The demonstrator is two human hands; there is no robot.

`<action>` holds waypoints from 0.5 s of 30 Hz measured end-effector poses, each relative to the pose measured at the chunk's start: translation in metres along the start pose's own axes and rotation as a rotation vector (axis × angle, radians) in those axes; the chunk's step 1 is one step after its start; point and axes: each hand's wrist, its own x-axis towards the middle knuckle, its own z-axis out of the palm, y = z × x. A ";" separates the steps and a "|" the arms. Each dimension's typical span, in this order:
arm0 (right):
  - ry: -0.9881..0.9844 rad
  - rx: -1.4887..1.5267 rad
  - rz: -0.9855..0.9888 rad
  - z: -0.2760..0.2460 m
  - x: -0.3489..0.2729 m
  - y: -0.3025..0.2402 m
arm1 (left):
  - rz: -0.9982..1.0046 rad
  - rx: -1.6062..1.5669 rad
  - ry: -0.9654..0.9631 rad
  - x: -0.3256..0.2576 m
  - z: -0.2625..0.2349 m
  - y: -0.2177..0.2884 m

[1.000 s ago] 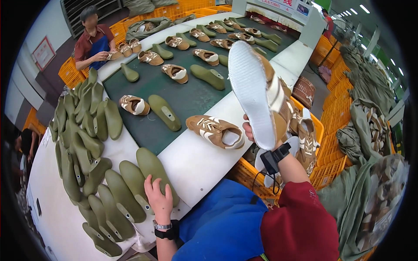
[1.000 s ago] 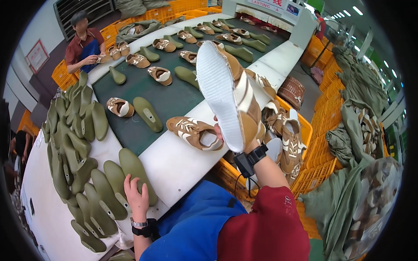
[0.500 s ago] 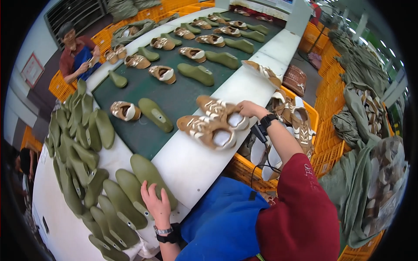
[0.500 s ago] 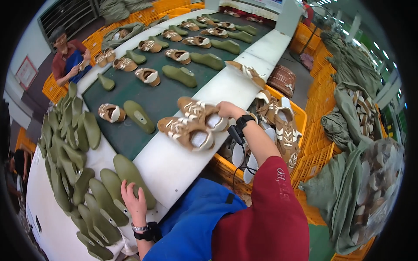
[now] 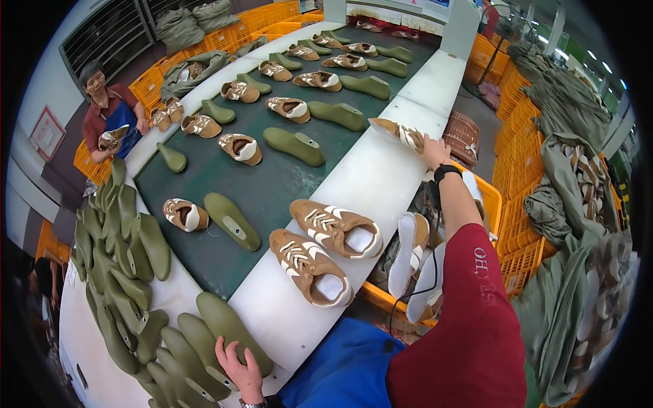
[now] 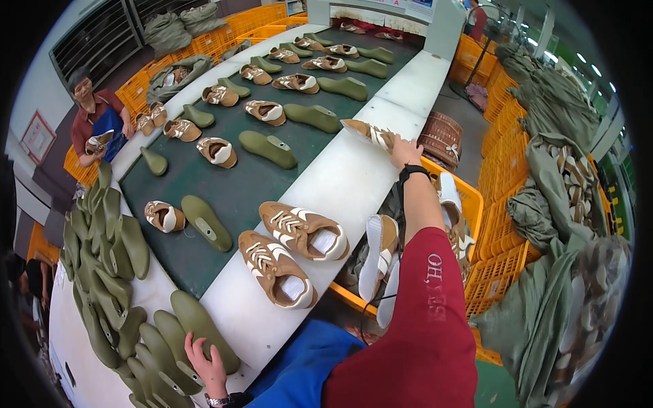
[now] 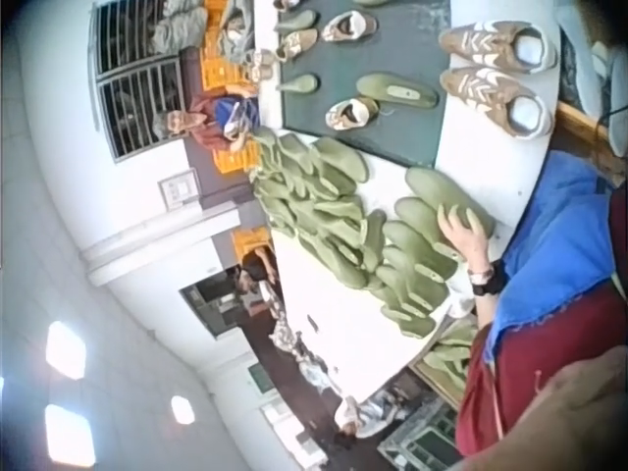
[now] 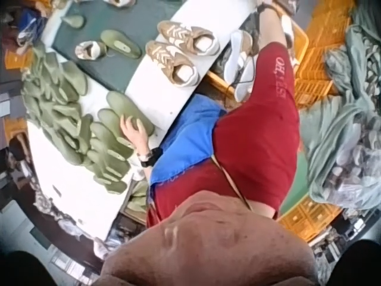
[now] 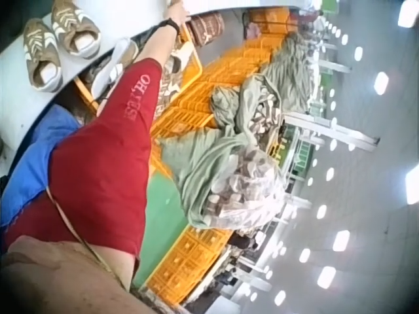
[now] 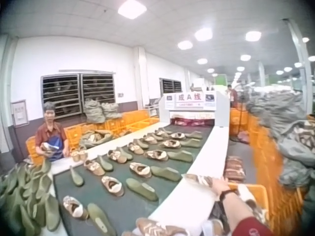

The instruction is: Sort and pair shoe components on an industrial conveyor table.

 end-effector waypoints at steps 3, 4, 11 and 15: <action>-0.117 -0.222 -0.204 0.009 -0.003 -0.005 | -0.012 -0.014 0.022 -0.004 -0.001 0.000; -0.031 -0.205 -0.306 0.019 -0.007 -0.008 | -0.015 -0.009 0.016 -0.003 -0.001 0.000; -0.085 0.033 -0.646 -0.003 -0.076 -0.046 | 0.017 0.014 0.001 0.002 0.004 -0.003; -0.331 0.328 -0.631 -0.031 -0.118 -0.049 | -0.003 -0.028 0.016 -0.001 0.004 -0.007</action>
